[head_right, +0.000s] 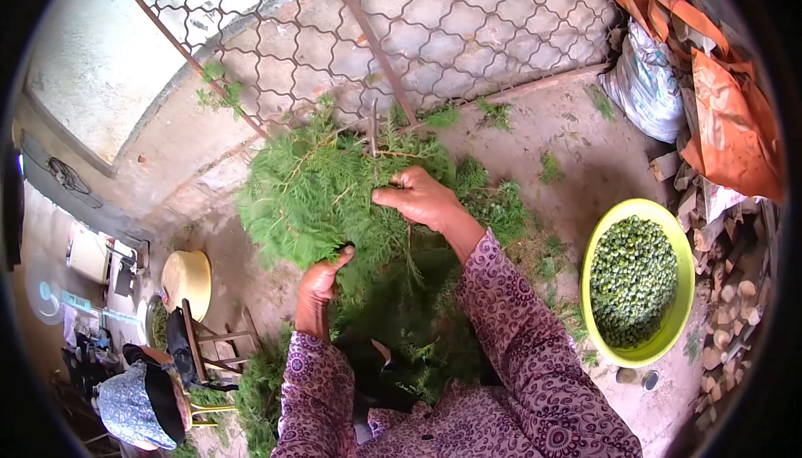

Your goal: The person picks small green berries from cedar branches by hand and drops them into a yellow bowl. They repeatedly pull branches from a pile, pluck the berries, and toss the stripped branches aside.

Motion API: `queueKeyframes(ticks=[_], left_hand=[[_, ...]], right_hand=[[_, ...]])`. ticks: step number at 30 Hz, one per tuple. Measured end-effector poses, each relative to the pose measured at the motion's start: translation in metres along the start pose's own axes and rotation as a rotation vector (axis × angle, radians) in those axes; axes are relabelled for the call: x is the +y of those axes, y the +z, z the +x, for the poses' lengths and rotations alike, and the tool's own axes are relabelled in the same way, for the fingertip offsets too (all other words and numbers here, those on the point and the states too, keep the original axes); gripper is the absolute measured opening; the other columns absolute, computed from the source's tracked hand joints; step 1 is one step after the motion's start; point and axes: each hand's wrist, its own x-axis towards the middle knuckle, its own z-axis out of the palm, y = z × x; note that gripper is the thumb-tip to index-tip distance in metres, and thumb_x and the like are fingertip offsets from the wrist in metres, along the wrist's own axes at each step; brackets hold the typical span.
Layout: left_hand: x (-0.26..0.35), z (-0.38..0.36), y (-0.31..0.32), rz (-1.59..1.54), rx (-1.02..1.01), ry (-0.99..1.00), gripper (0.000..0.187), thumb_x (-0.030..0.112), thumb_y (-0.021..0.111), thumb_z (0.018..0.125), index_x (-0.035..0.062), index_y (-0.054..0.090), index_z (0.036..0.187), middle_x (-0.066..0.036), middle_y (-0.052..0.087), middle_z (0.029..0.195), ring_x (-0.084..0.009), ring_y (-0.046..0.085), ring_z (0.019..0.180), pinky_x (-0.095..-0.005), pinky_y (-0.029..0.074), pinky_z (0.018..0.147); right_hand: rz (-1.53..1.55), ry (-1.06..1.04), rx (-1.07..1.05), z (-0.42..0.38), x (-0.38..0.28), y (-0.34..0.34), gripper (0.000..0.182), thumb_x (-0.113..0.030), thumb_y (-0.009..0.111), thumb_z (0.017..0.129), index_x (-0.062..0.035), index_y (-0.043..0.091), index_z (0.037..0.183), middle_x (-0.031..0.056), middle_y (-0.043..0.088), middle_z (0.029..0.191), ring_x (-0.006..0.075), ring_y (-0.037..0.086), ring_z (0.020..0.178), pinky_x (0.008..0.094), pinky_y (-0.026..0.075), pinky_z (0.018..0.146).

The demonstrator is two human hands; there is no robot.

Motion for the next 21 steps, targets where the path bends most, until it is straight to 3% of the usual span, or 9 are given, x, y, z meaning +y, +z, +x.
queueKeyframes(ticks=[2, 4, 5, 9, 11, 13, 16, 20, 21], left_hand=[[-0.013, 0.021, -0.019, 0.121, 0.02, -0.11, 0.043, 0.014, 0.069, 0.07, 0.0021, 0.052, 0.108, -0.003, 0.057, 0.095, -0.0191, 0.053, 0.091, -0.0367, 0.042, 0.08], [-0.007, 0.024, -0.019, -0.168, 0.151, 0.067, 0.034, 0.017, 0.065, 0.074, 0.0024, 0.054, 0.103, -0.004, 0.058, 0.092, -0.0181, 0.056, 0.082, -0.0334, 0.043, 0.074], [-0.004, 0.023, -0.02, -0.169, 0.257, 0.086, 0.03, 0.023, 0.064, 0.076, 0.0016, 0.057, 0.096, -0.004, 0.06, 0.082, -0.0118, 0.056, 0.068, -0.0242, 0.045, 0.06], [0.014, 0.005, 0.0, -0.191, 0.305, 0.333, 0.017, 0.02, 0.06, 0.08, 0.0046, 0.058, 0.085, -0.005, 0.062, 0.083, -0.0152, 0.058, 0.072, -0.0258, 0.046, 0.064], [0.011, -0.004, 0.023, -0.121, 0.065, 0.348, 0.032, 0.023, 0.062, 0.079, 0.0024, 0.053, 0.102, -0.009, 0.06, 0.094, -0.017, 0.057, 0.08, -0.0289, 0.046, 0.073], [0.001, -0.007, 0.042, -0.071, -0.06, 0.359, 0.044, 0.024, 0.063, 0.078, 0.0006, 0.048, 0.112, -0.012, 0.058, 0.099, -0.0185, 0.057, 0.086, -0.0304, 0.045, 0.077], [-0.007, -0.012, 0.057, 0.261, -0.223, 0.376, 0.071, 0.026, 0.066, 0.075, -0.0037, 0.028, 0.127, -0.017, 0.054, 0.108, -0.0212, 0.052, 0.098, -0.0303, 0.042, 0.084], [-0.015, -0.005, 0.055, 0.457, -0.177, 0.246, 0.081, 0.024, 0.064, 0.077, -0.0121, 0.014, 0.128, -0.019, 0.053, 0.109, -0.0202, 0.051, 0.098, -0.0249, 0.04, 0.083], [-0.016, -0.004, 0.052, 0.32, -0.157, 0.181, 0.078, 0.024, 0.062, 0.078, -0.0121, 0.015, 0.128, -0.019, 0.053, 0.108, -0.0193, 0.051, 0.098, -0.0255, 0.04, 0.082]], right_hand=[[-0.015, -0.003, 0.024, 0.002, 0.0, -0.005, 0.03, -0.025, 0.066, 0.073, -0.0075, 0.049, 0.056, -0.0062, 0.036, 0.05, 0.004, 0.03, 0.046, 0.0242, 0.024, 0.04], [-0.087, -0.062, -0.009, 0.008, 0.011, -0.011, 0.038, -0.03, 0.066, 0.072, 0.0033, 0.051, 0.062, 0.0007, 0.04, 0.053, 0.0067, 0.036, 0.051, 0.0265, 0.035, 0.047], [-0.088, -0.058, -0.007, 0.01, 0.015, -0.012, 0.038, -0.03, 0.066, 0.072, 0.0033, 0.051, 0.062, 0.0007, 0.04, 0.053, 0.0067, 0.036, 0.051, 0.0265, 0.035, 0.047], [-0.439, -0.068, 0.201, 0.004, 0.003, 0.0, 0.035, -0.027, 0.064, 0.072, 0.0038, 0.051, 0.065, 0.0085, 0.046, 0.054, 0.0125, 0.042, 0.048, 0.0297, 0.038, 0.047], [-0.623, -0.095, 0.264, 0.001, -0.002, 0.011, 0.034, -0.027, 0.063, 0.072, 0.0036, 0.05, 0.065, 0.0115, 0.048, 0.054, 0.0151, 0.043, 0.047, 0.0312, 0.039, 0.048], [-0.522, -0.149, 0.316, -0.003, 0.004, 0.022, 0.041, -0.039, 0.059, 0.074, 0.0008, 0.056, 0.085, 0.0155, 0.057, 0.073, 0.0286, 0.056, 0.068, 0.0391, 0.044, 0.062], [-0.539, -0.001, 0.156, 0.002, 0.012, 0.033, 0.046, -0.039, 0.058, 0.074, 0.0, 0.055, 0.097, 0.0193, 0.058, 0.091, 0.0336, 0.055, 0.086, 0.0395, 0.044, 0.074], [-0.702, -0.233, 0.18, 0.002, 0.031, 0.056, 0.041, -0.036, 0.057, 0.076, 0.0012, 0.056, 0.094, 0.0178, 0.059, 0.082, 0.0324, 0.056, 0.077, 0.0385, 0.045, 0.068], [-0.716, -0.195, 0.095, 0.002, 0.023, 0.055, 0.036, -0.032, 0.058, 0.076, 0.0017, 0.057, 0.089, 0.0155, 0.059, 0.072, 0.0272, 0.058, 0.063, 0.0353, 0.047, 0.059]])
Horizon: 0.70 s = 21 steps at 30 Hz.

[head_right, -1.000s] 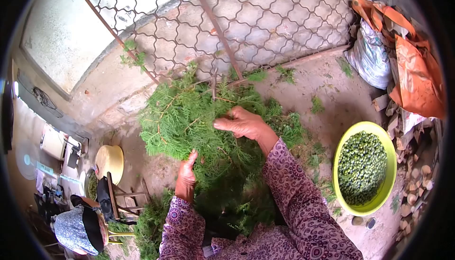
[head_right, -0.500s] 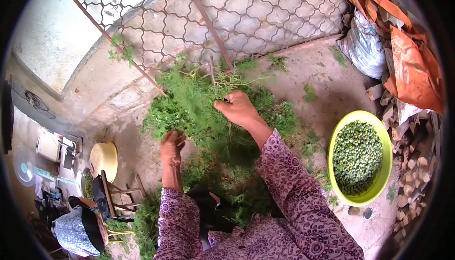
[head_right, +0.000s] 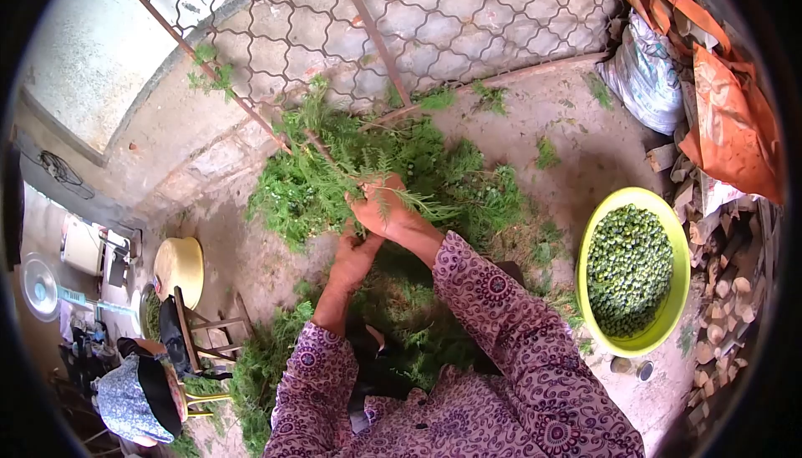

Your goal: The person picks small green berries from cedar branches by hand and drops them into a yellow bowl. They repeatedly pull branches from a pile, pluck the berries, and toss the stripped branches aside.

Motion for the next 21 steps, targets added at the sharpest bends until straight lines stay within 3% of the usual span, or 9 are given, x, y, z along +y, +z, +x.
queueKeyframes(ticks=[1, 2, 4, 8, 11, 12, 15, 17, 21], left_hand=[[-0.002, 0.001, -0.002, -0.14, 0.025, -0.058, 0.075, 0.024, 0.059, 0.08, -0.0122, 0.015, 0.128, -0.018, 0.053, 0.108, -0.0184, 0.051, 0.098, -0.0261, 0.04, 0.082], [-0.012, 0.002, -0.002, -0.146, 0.121, -0.063, 0.057, 0.02, 0.056, 0.082, -0.0092, 0.029, 0.123, -0.014, 0.055, 0.104, -0.0161, 0.051, 0.094, -0.0264, 0.042, 0.078], [-0.017, 0.005, -0.011, -0.22, 0.124, -0.111, 0.048, 0.019, 0.055, 0.082, -0.0072, 0.037, 0.118, -0.012, 0.055, 0.103, -0.0154, 0.051, 0.091, -0.0259, 0.042, 0.075], [-0.014, 0.005, -0.028, -0.58, 0.178, -0.117, 0.031, 0.02, 0.055, 0.082, -0.0027, 0.053, 0.103, -0.006, 0.057, 0.093, -0.0139, 0.052, 0.078, -0.0248, 0.042, 0.066], [0.001, -0.002, -0.05, -0.415, 0.204, -0.225, 0.025, 0.018, 0.054, 0.083, -0.0042, 0.055, 0.095, -0.008, 0.06, 0.078, -0.0141, 0.058, 0.06, -0.0237, 0.047, 0.048], [0.005, -0.001, -0.045, -0.547, 0.276, -0.21, 0.026, 0.02, 0.053, 0.083, -0.004, 0.056, 0.092, -0.007, 0.061, 0.075, -0.0127, 0.057, 0.052, -0.0228, 0.045, 0.043], [0.009, -0.004, -0.057, -0.461, 0.273, -0.27, 0.026, 0.021, 0.053, 0.083, -0.0034, 0.056, 0.092, -0.008, 0.061, 0.075, -0.0124, 0.057, 0.053, -0.024, 0.046, 0.043], [0.015, -0.008, -0.057, -0.528, 0.25, -0.263, 0.026, 0.021, 0.053, 0.083, -0.0032, 0.056, 0.093, -0.007, 0.06, 0.074, -0.0129, 0.057, 0.054, -0.024, 0.046, 0.043], [0.003, -0.004, -0.062, -0.536, 0.318, -0.215, 0.026, 0.022, 0.055, 0.082, -0.0025, 0.055, 0.09, -0.007, 0.059, 0.074, -0.013, 0.057, 0.055, -0.024, 0.046, 0.044]], right_hand=[[0.002, -0.002, -0.003, 0.0, -0.001, 0.0, 0.036, -0.032, 0.058, 0.076, 0.0017, 0.057, 0.089, 0.0155, 0.059, 0.072, 0.0272, 0.058, 0.063, 0.0353, 0.047, 0.059], [0.111, -0.028, -0.05, 0.0, -0.002, 0.0, 0.035, -0.031, 0.06, 0.075, 0.0022, 0.058, 0.087, 0.014, 0.058, 0.068, 0.0231, 0.056, 0.056, 0.0326, 0.046, 0.055], [0.199, -0.074, -0.15, 0.004, -0.007, -0.002, 0.037, -0.031, 0.064, 0.073, 0.0029, 0.057, 0.085, 0.0092, 0.057, 0.063, 0.0117, 0.052, 0.045, 0.0256, 0.043, 0.047], [0.561, 0.045, -0.32, -0.001, -0.02, -0.021, 0.034, -0.028, 0.066, 0.073, 0.0019, 0.057, 0.088, 0.0038, 0.055, 0.063, 0.0072, 0.051, 0.046, 0.0239, 0.041, 0.044], [0.552, 0.056, -0.238, -0.001, -0.007, -0.014, 0.032, -0.024, 0.067, 0.073, 0.0024, 0.057, 0.089, 0.0025, 0.054, 0.061, 0.0068, 0.05, 0.045, 0.0247, 0.04, 0.042], [0.554, 0.051, -0.243, -0.003, -0.01, -0.018, 0.03, -0.021, 0.068, 0.072, 0.0019, 0.058, 0.088, 0.0013, 0.052, 0.059, 0.0059, 0.048, 0.044, 0.0241, 0.038, 0.041], [0.571, 0.016, -0.423, -0.01, -0.008, -0.015, 0.026, -0.021, 0.068, 0.073, 0.0003, 0.059, 0.084, 0.0006, 0.052, 0.057, 0.005, 0.046, 0.044, 0.0227, 0.037, 0.04], [0.394, -0.286, -0.316, -0.011, -0.001, 0.0, 0.028, -0.024, 0.067, 0.072, 0.0004, 0.06, 0.081, 0.0078, 0.054, 0.057, 0.0099, 0.05, 0.049, 0.0278, 0.039, 0.045], [0.168, -0.305, -0.202, -0.014, 0.0, 0.016, 0.033, -0.029, 0.067, 0.069, 0.0016, 0.058, 0.079, 0.0171, 0.056, 0.062, 0.0242, 0.056, 0.054, 0.0325, 0.042, 0.051]])
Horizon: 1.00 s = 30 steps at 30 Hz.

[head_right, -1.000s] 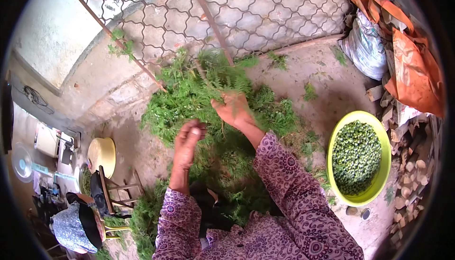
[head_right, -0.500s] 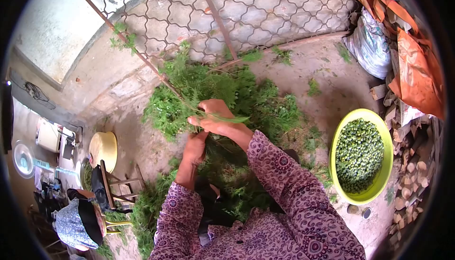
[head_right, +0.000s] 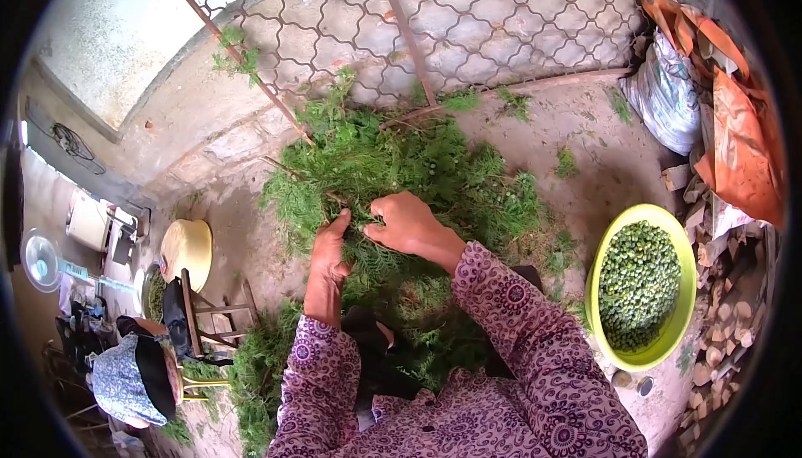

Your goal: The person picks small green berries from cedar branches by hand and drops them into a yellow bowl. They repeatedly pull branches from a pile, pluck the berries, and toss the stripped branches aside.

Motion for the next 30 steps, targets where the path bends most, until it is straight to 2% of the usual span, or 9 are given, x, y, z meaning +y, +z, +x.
queueKeyframes(ticks=[2, 4, 7, 11, 17, 21, 24, 26, 30], left_hand=[[-0.003, 0.0, 0.004, -0.017, 0.02, -0.004, 0.026, 0.022, 0.056, 0.082, -0.0021, 0.055, 0.089, -0.007, 0.059, 0.074, -0.0128, 0.056, 0.056, -0.0245, 0.045, 0.045], [-0.006, -0.003, 0.021, 0.007, 0.379, 0.121, 0.029, 0.03, 0.058, 0.078, 0.0018, 0.056, 0.083, -0.001, 0.051, 0.057, -0.0074, 0.039, 0.032, -0.0236, 0.025, 0.024], [0.0, -0.011, 0.01, 0.05, 0.09, 0.056, 0.028, 0.031, 0.06, 0.077, 0.0041, 0.056, 0.082, 0.0, 0.051, 0.058, -0.0072, 0.041, 0.035, -0.0238, 0.028, 0.027], [-0.004, -0.01, 0.013, -0.149, 0.071, 0.074, 0.025, 0.03, 0.061, 0.077, 0.0054, 0.056, 0.081, 0.0, 0.052, 0.06, -0.0075, 0.042, 0.038, -0.0231, 0.031, 0.031], [-0.013, 0.001, 0.006, -0.181, 0.137, 0.231, 0.02, 0.017, 0.055, 0.082, -0.0006, 0.057, 0.09, -0.006, 0.057, 0.086, -0.0112, 0.052, 0.074, -0.0269, 0.042, 0.063], [-0.002, -0.004, -0.003, -0.232, 0.094, 0.12, 0.019, 0.015, 0.052, 0.084, -0.0022, 0.057, 0.089, -0.007, 0.058, 0.082, -0.0133, 0.053, 0.068, -0.027, 0.043, 0.059], [0.012, -0.003, -0.009, -0.36, 0.1, 0.106, 0.018, 0.016, 0.05, 0.085, -0.0005, 0.056, 0.088, -0.007, 0.058, 0.076, -0.015, 0.054, 0.062, -0.027, 0.044, 0.053], [0.011, -0.004, -0.018, -0.432, 0.125, 0.123, 0.02, 0.019, 0.051, 0.085, 0.0003, 0.055, 0.092, -0.007, 0.059, 0.078, -0.0154, 0.054, 0.062, -0.0271, 0.045, 0.054], [0.022, -0.011, -0.029, -0.404, 0.128, 0.112, 0.024, 0.022, 0.053, 0.085, 0.0008, 0.054, 0.097, -0.007, 0.06, 0.083, -0.0164, 0.056, 0.068, -0.0287, 0.046, 0.058]], right_hand=[[-0.082, 0.021, 0.058, 0.001, -0.004, 0.003, 0.034, -0.03, 0.068, 0.069, 0.0017, 0.058, 0.078, 0.019, 0.056, 0.064, 0.0285, 0.057, 0.057, 0.0337, 0.043, 0.053], [-0.043, 0.059, -0.003, 0.004, -0.009, 0.003, 0.036, -0.03, 0.069, 0.067, 0.0024, 0.057, 0.077, 0.0191, 0.056, 0.066, 0.0307, 0.057, 0.06, 0.0355, 0.043, 0.054], [-0.05, -0.032, 0.038, 0.006, -0.003, 0.018, 0.036, -0.03, 0.07, 0.066, 0.0022, 0.057, 0.077, 0.0186, 0.056, 0.066, 0.0281, 0.058, 0.059, 0.0345, 0.043, 0.052], [0.11, -0.037, 0.108, 0.009, -0.003, 0.023, 0.032, -0.025, 0.069, 0.064, 0.0014, 0.057, 0.076, 0.0178, 0.056, 0.066, 0.0252, 0.057, 0.057, 0.0331, 0.043, 0.05], [0.188, -0.076, 0.264, 0.005, -0.025, 0.028, 0.023, -0.013, 0.067, 0.061, 0.0013, 0.049, 0.067, 0.0127, 0.048, 0.058, 0.0143, 0.042, 0.048, 0.0295, 0.036, 0.046], [0.337, -0.188, 0.259, 0.002, -0.031, 0.027, 0.02, -0.009, 0.067, 0.065, 0.0001, 0.05, 0.068, 0.0091, 0.05, 0.061, 0.0119, 0.044, 0.051, 0.0285, 0.037, 0.047], [0.545, -0.34, 0.074, -0.009, -0.054, 0.017, 0.019, -0.016, 0.064, 0.072, -0.0018, 0.052, 0.074, 0.0029, 0.051, 0.062, 0.0103, 0.048, 0.053, 0.0271, 0.038, 0.046], [1.095, 0.284, -0.198, -0.011, -0.05, 0.001, 0.013, -0.014, 0.058, 0.076, -0.0044, 0.05, 0.081, 0.0007, 0.048, 0.062, 0.0083, 0.043, 0.049, 0.0219, 0.033, 0.041], [1.59, 0.102, -0.018, 0.004, -0.024, -0.03, 0.008, -0.011, 0.052, 0.083, -0.0036, 0.051, 0.086, 0.005, 0.053, 0.068, 0.0065, 0.04, 0.044, 0.0179, 0.027, 0.036]])
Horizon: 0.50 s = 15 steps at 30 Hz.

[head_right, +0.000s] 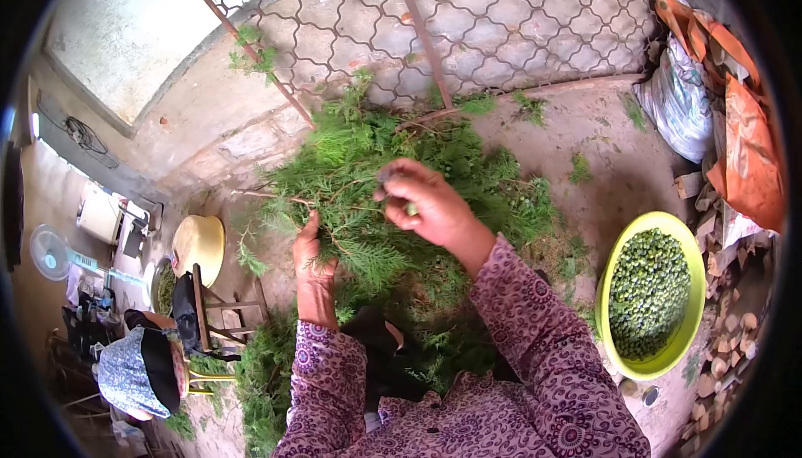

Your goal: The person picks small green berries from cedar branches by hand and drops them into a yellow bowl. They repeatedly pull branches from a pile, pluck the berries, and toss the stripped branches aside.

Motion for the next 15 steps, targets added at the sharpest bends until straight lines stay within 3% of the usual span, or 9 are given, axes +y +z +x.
queueKeyframes(ticks=[3, 8, 15], left_hand=[[0.007, 0.0, -0.006, -0.018, 0.031, 0.084, 0.03, 0.025, 0.056, 0.083, 0.0012, 0.052, 0.1, -0.008, 0.058, 0.092, -0.0179, 0.056, 0.079, -0.0326, 0.047, 0.066], [0.006, 0.009, -0.014, -0.066, 0.028, 0.109, 0.029, 0.025, 0.055, 0.083, 0.0025, 0.053, 0.101, -0.008, 0.058, 0.093, -0.0191, 0.056, 0.08, -0.033, 0.047, 0.067], [0.005, 0.01, -0.012, -0.156, -0.051, 0.125, 0.026, 0.024, 0.055, 0.083, 0.0033, 0.053, 0.1, -0.008, 0.059, 0.092, -0.0204, 0.058, 0.078, -0.0347, 0.049, 0.066]], right_hand=[[-0.075, 0.0, 0.033, -0.006, -0.011, -0.012, 0.01, -0.013, 0.053, 0.085, -0.0039, 0.054, 0.082, 0.0042, 0.054, 0.069, 0.0053, 0.04, 0.044, 0.0182, 0.027, 0.036], [-0.095, 0.043, 0.054, -0.011, -0.011, -0.013, 0.01, -0.012, 0.055, 0.083, -0.0028, 0.055, 0.081, 0.0031, 0.053, 0.068, 0.0045, 0.039, 0.044, 0.018, 0.027, 0.037], [-0.407, 0.104, 0.065, -0.013, -0.014, -0.011, 0.014, -0.015, 0.058, 0.082, -0.0012, 0.055, 0.083, -0.0009, 0.048, 0.062, 0.0026, 0.036, 0.046, 0.0182, 0.026, 0.039]])
